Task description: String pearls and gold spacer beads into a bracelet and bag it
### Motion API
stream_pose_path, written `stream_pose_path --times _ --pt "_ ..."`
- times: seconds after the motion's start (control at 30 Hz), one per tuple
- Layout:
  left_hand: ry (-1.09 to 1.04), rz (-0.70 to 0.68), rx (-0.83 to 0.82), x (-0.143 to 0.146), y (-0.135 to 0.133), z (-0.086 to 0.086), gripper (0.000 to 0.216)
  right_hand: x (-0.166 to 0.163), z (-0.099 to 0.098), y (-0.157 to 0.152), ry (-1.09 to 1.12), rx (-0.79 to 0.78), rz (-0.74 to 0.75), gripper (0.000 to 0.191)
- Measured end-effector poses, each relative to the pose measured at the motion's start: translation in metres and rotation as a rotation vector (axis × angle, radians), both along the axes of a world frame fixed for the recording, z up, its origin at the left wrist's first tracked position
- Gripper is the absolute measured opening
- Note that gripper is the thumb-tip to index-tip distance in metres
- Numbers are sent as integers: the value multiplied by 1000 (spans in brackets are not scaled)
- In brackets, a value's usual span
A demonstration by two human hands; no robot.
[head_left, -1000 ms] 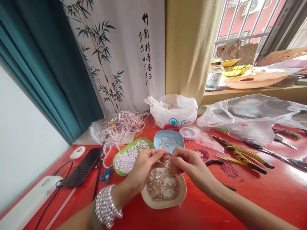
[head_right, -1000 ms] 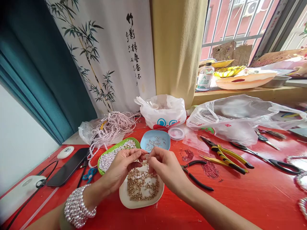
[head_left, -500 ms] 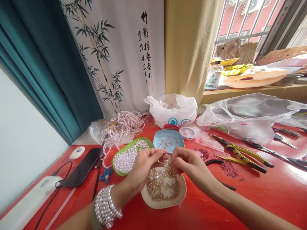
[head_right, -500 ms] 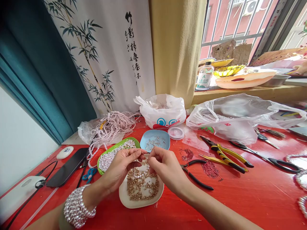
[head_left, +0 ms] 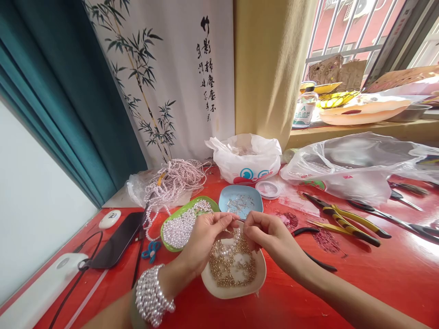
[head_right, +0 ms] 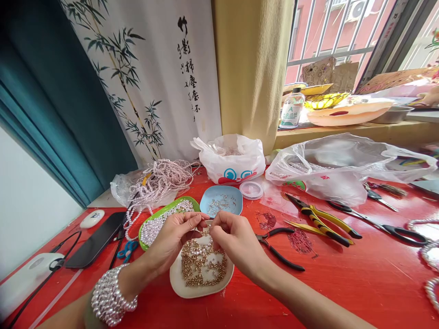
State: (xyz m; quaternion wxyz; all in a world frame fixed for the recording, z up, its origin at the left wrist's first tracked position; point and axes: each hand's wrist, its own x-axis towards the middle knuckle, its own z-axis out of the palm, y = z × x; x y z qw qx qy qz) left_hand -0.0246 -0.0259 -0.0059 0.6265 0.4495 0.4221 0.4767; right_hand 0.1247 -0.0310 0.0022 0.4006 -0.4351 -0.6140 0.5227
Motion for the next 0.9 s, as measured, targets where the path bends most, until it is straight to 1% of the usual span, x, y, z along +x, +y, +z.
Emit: stream_pose_path --times 0.3,0.9 --pt "-18 17 -17 1 -1 2 16 0 -2 0 -50 20 -31 12" --pt "-22 8 -11 1 -1 2 15 -1 0 -2 -27 16 -16 11"
